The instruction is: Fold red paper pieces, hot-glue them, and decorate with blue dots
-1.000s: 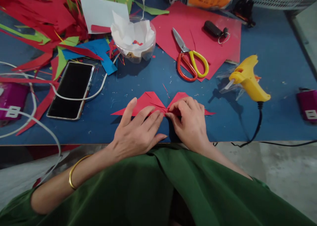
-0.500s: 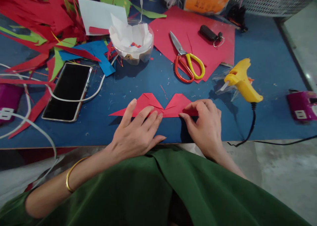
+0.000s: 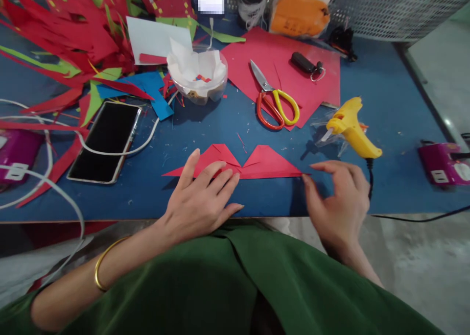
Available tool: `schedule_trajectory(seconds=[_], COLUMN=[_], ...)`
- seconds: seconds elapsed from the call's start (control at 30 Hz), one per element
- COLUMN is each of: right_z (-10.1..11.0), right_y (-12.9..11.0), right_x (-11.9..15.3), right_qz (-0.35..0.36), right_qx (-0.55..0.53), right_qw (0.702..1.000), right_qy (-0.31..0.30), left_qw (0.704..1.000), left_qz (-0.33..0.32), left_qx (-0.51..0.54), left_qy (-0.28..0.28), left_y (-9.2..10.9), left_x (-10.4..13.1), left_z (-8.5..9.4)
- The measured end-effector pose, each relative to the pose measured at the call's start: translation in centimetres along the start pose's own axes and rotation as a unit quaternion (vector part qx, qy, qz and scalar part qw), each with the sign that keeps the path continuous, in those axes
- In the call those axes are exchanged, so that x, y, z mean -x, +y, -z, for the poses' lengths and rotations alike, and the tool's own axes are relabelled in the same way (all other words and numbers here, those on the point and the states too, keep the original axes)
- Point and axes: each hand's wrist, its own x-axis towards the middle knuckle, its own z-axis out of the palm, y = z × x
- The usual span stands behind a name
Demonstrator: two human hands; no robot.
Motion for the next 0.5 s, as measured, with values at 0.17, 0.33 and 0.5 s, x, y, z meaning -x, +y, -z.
schedule_trajectory(seconds=[0.17,0.33,0.5], right_z=[-2.2,-3.9,-3.7], right_y=[-4.9,-5.9,-5.6], right_x=[0.9,1.4,1.6], right_qz=[0.242,0.290,0.312], right_qx=[-0.191,-0.145,-0.115], right_qw=[0.944,0.937,0.933], right_qy=[-0.112,-0.131,-0.135], left_qw=[0.996,0.990,0.977], left_qz=[0.058,0.105,0.175], left_qx=[0.058,0.093,0.117], left_qy=[-0.043,0.001,0.037], left_y=[0.1,-1.1,-2.6], left_x=[0.0,0.5,0.5], left_z=[0.5,0.5,0.2])
